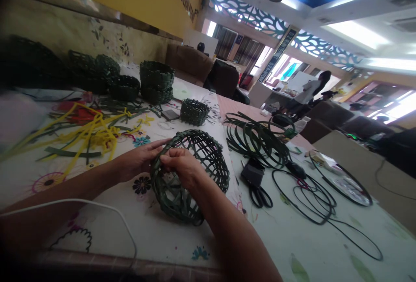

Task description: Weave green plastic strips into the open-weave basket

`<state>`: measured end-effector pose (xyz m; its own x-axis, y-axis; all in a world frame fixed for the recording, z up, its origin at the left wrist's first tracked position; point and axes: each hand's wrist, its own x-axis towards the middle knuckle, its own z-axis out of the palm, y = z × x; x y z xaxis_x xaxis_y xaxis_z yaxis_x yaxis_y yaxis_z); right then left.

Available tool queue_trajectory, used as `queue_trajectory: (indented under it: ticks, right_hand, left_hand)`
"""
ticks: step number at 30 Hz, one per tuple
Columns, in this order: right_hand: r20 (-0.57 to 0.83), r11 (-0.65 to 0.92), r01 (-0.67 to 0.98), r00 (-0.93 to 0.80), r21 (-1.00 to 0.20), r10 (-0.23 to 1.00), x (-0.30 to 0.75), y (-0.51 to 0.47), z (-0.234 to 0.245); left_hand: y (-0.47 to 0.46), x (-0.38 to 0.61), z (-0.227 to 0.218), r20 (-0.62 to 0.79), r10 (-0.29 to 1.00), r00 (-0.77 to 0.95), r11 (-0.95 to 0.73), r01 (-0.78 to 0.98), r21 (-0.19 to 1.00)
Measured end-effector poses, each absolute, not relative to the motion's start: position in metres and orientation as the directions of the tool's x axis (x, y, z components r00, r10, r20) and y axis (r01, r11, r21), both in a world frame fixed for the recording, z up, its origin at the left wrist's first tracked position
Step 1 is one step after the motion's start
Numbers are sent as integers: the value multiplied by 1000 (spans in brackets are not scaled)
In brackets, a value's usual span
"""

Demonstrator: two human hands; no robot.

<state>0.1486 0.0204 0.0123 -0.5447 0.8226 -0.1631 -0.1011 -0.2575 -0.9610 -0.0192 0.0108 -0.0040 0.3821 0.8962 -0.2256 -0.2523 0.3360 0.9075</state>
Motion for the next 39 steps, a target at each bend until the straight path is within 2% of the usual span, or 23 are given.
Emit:
queue_trajectory:
  ticks: [6, 10, 12, 16, 19, 22, 25, 29, 34, 39]
  right_hand:
    - [-95, -105, -10, -352, -994, 931, 143, 12, 12]
    - [-56, -30, 84, -327, -996, 943, 143, 10, 13]
    - [2, 70, 201, -322, -977, 947, 143, 8, 15]
    - [164, 296, 495, -293, -817, 942, 140, 0, 22]
    - [180, 323, 621, -283, -714, 942, 135, -7, 26]
    - [190, 346, 674, -297, -653, 936, 131, -12, 26]
    - [209, 338, 658, -269, -673, 940, 130, -13, 23]
    - [188, 286, 581, -225, -762, 956, 133, -11, 20]
    - [79, 157, 289, -263, -944, 961, 138, -1, 14]
    - [-15, -14, 3, -283, -1000, 959, 140, 3, 11]
  left_hand:
    - [15, -19, -11, -216, 900, 380, 341, -304, 890]
    - [16, -20, -13, -217, 897, 385, 342, -295, 892]
    - [15, -19, -12, -219, 896, 387, 341, -282, 897]
    - [14, -18, -9, -232, 904, 358, 343, -285, 895]
    - [14, -17, -9, -233, 906, 353, 345, -300, 889]
    - [14, -17, -12, -218, 906, 364, 337, -305, 891]
    - [14, -17, -14, -206, 908, 366, 325, -302, 896]
    - [13, -16, -11, -230, 910, 344, 336, -291, 896]
    - [14, -16, -10, -225, 914, 338, 329, -292, 898]
    - [16, -17, -13, -230, 914, 333, 326, -270, 906]
